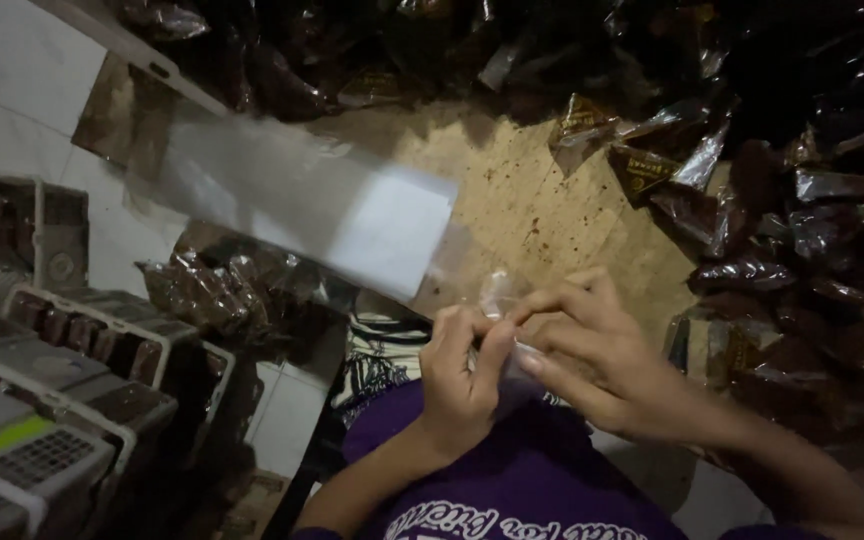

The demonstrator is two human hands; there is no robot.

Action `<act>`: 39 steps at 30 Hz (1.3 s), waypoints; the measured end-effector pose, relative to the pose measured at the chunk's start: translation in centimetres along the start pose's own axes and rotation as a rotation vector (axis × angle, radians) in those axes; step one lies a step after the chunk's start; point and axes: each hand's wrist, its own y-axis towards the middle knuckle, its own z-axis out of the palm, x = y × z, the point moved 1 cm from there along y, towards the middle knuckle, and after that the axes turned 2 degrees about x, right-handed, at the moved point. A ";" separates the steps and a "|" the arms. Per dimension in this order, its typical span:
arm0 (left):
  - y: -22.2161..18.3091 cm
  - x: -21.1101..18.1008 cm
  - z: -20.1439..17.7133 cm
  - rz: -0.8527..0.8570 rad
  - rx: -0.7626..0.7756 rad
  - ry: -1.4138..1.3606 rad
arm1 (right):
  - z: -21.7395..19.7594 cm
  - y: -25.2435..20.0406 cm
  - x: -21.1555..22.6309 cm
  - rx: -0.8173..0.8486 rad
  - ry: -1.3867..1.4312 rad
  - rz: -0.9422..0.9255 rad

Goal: Packaging small triangular bread packets into a larger plastic bag and sealing it with a stapler

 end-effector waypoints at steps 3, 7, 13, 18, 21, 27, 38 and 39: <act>0.5 0.0 0.3 0.057 0.021 0.280 | 1.5 -0.4 -1.8 0.045 0.155 0.189; 1.0 -0.6 -0.4 0.455 -0.034 0.502 | 1.4 -0.3 -4.5 0.065 0.631 0.552; 2.4 -0.9 -1.6 0.370 0.289 0.274 | 0.2 -5.7 -8.8 -0.384 0.240 0.710; 2.8 -0.2 -0.8 0.506 0.213 0.186 | 4.6 -17.2 -17.4 -0.410 -0.703 0.961; 3.0 -0.8 0.1 0.506 0.133 0.238 | 7.9 -21.3 -20.3 -0.177 -0.767 1.269; 3.2 -0.4 0.9 0.340 0.116 0.241 | 5.9 -16.9 -20.3 -0.662 0.144 1.059; 1.2 -1.9 0.9 0.119 0.031 0.179 | 3.3 0.9 -1.8 -0.933 0.450 -0.248; 1.2 -1.7 0.9 0.120 0.025 0.179 | 4.5 0.7 -2.9 -0.930 0.450 -0.252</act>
